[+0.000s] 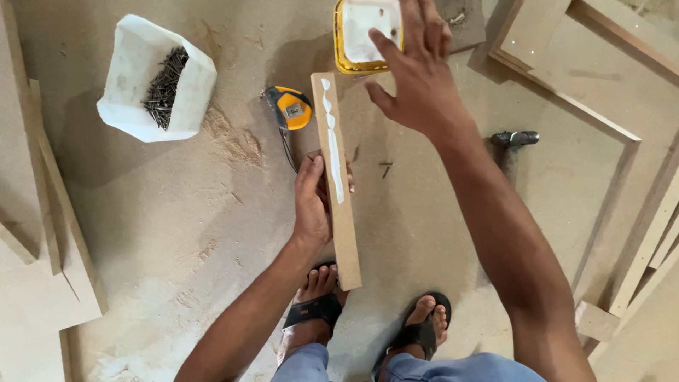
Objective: The person assembles a wooden frame by hammering nails into small wood pieces and applying glue to the joints on the floor of a workshop.
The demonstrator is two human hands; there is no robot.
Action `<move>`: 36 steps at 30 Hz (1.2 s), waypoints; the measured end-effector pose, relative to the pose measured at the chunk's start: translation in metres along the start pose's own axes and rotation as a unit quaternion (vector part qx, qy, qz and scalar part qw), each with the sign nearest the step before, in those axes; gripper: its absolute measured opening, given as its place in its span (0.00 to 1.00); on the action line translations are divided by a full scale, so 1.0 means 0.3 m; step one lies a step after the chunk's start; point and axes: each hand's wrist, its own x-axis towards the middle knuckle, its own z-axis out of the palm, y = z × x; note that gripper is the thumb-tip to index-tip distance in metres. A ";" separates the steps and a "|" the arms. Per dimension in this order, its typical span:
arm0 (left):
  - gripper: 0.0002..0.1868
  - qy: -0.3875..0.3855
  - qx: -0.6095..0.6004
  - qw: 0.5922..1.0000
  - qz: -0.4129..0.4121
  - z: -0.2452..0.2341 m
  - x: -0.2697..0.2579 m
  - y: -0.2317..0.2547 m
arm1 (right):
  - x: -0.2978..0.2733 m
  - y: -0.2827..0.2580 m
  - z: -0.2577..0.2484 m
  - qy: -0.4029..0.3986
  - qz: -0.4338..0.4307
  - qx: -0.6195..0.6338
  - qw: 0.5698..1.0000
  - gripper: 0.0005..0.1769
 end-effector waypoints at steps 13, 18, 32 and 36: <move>0.15 -0.071 -0.036 0.996 0.036 0.084 0.037 0.011 | -0.233 -0.065 0.060 0.021 0.145 0.294 0.944 0.37; 0.12 -0.074 -0.026 0.996 0.039 0.116 0.087 -0.044 | -0.386 -0.265 -0.102 0.053 0.154 0.387 0.908 0.39; 0.13 -0.070 -0.012 0.994 0.088 0.240 0.219 -0.107 | -0.558 -0.380 -0.246 0.010 0.119 0.339 0.933 0.38; 0.13 -0.057 -0.026 0.992 0.108 0.251 0.267 -0.098 | -0.605 -0.384 -0.271 -0.017 0.102 0.278 0.955 0.36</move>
